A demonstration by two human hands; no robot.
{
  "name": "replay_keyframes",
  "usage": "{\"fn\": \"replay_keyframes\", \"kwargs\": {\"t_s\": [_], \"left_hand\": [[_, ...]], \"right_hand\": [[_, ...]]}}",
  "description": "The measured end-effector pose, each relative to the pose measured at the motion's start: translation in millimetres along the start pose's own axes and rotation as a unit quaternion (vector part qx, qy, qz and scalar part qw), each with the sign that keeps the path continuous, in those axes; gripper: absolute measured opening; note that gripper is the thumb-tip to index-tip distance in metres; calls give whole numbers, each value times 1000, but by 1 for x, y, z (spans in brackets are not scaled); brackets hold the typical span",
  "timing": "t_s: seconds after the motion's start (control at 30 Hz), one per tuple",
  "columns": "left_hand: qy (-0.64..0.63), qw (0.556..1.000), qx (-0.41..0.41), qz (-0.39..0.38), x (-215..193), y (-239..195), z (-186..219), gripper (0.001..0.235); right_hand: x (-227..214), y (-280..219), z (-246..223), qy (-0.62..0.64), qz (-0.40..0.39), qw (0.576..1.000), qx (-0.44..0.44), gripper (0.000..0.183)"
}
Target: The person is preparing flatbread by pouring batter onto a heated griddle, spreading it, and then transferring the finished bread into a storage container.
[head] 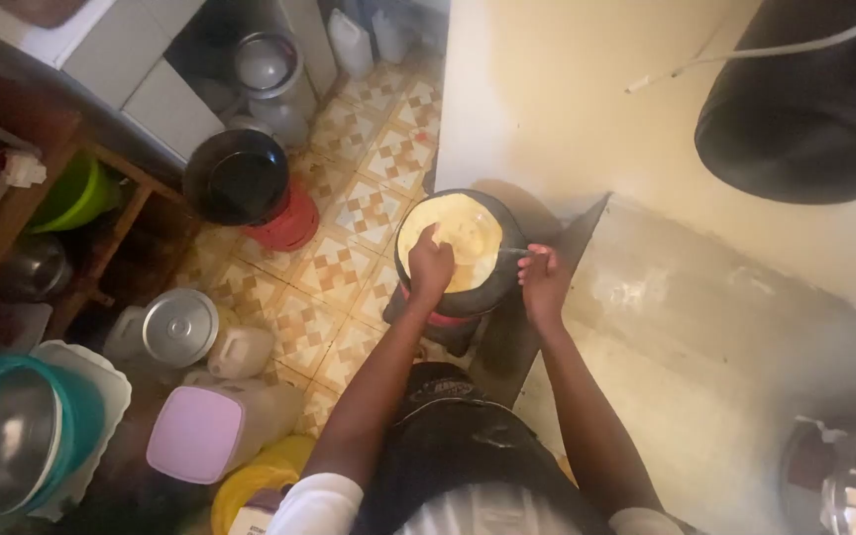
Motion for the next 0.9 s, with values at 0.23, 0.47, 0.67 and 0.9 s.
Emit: {"fn": "replay_keyframes", "kwargs": {"t_s": [0.23, 0.47, 0.67, 0.9], "left_hand": [[-11, 1000, 16, -1, 8, 20, -19, 42], [-12, 999, 31, -12, 20, 22, -18, 40], [-25, 999, 21, -8, 15, 7, -3, 40], [-223, 972, 21, 64, -42, -20, -48, 39]], "right_hand": [[-8, 6, -4, -25, 4, 1000, 12, 31], [-16, 3, -6, -40, 21, 999, 29, 31], [-33, 26, 11, -129, 52, 990, -9, 37], [-25, -19, -36, -46, -64, 997, -6, 30]]}}
Point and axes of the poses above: each hand's wrist, its own y-axis towards the middle knuckle, its own x-axis out of the palm, z = x × y, the point moved 7 cm from there along y, towards the middle knuckle, and after that the axes turned 8 degrees about -z, right-handed, at the moved point
